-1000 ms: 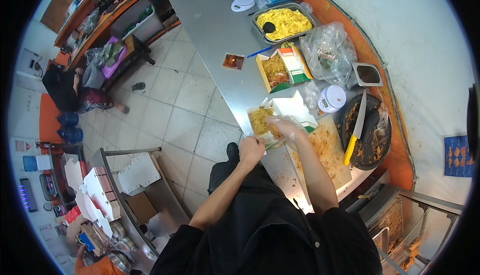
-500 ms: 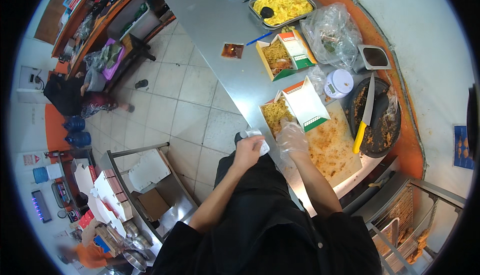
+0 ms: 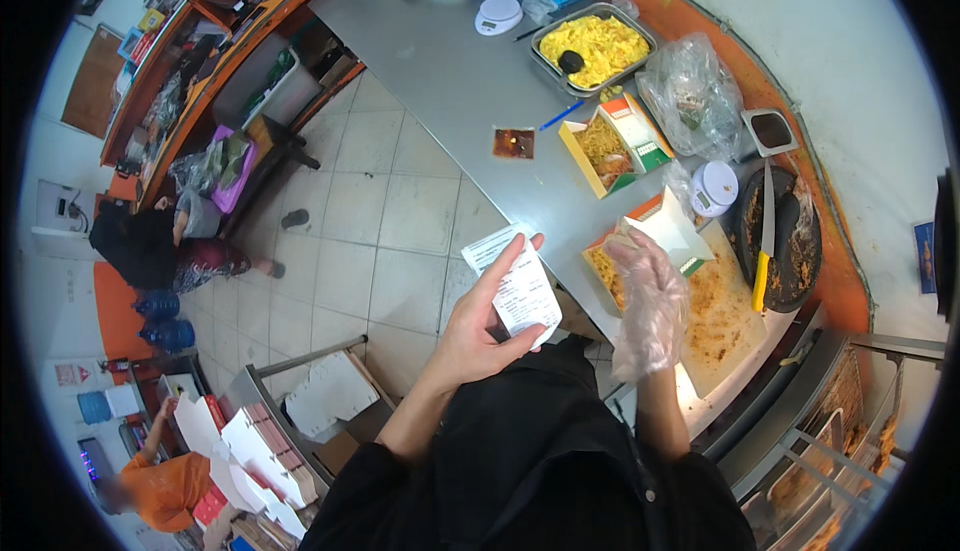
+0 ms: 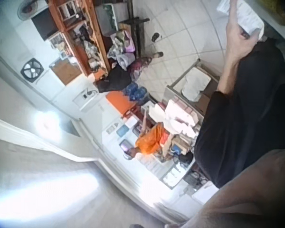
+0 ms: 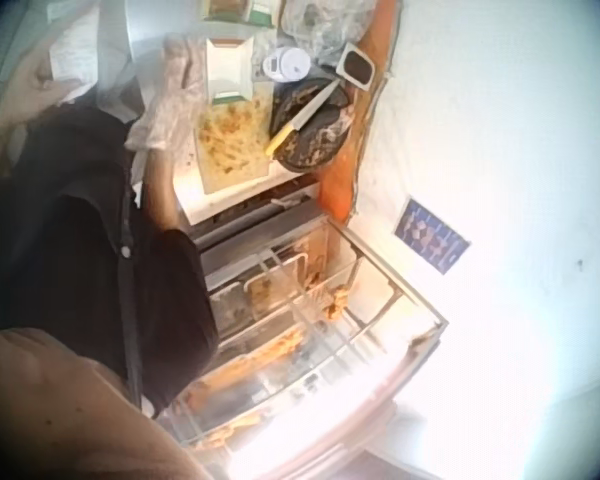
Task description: The person prepares food for a takeout order by placing chicken into cardboard boxes, cutting open a plastic sauce packet with scissors, and marking items on a printed receipt with a blue pen.
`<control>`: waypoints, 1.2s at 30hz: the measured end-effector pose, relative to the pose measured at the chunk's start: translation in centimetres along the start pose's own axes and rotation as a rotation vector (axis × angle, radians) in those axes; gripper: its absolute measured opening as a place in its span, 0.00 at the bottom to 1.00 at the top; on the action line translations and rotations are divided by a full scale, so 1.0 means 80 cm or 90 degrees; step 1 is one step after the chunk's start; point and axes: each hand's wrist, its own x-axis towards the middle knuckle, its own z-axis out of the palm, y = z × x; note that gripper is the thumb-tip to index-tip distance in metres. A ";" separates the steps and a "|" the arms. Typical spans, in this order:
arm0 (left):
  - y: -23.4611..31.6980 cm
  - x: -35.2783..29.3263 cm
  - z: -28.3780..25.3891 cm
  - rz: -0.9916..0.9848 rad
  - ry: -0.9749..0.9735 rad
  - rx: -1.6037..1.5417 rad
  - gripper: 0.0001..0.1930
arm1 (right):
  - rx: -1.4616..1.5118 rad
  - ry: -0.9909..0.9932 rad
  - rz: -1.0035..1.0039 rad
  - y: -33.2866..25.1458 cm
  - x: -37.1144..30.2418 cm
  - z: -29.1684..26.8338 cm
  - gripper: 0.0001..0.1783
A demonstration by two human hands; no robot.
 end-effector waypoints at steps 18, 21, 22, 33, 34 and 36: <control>0.054 0.050 -0.150 0.150 -0.247 0.061 0.45 | 0.264 -0.121 -0.197 -0.049 -0.043 0.183 0.43; 0.052 0.059 -0.146 0.145 -0.245 0.055 0.43 | 0.270 -0.115 -0.211 -0.047 -0.039 0.174 0.43; 0.050 0.062 -0.143 0.131 -0.234 0.031 0.43 | 0.278 -0.111 -0.218 -0.048 -0.037 0.168 0.42; 0.064 0.105 -0.083 0.074 -0.205 -0.030 0.46 | -0.580 0.180 -0.099 0.166 0.010 -0.012 0.13; 0.065 0.111 -0.075 0.080 -0.209 -0.023 0.45 | -0.659 0.208 -0.191 0.195 0.006 -0.027 0.11; 0.071 0.117 -0.064 0.095 -0.205 0.000 0.45 | -0.752 0.189 -0.224 0.190 0.009 -0.031 0.13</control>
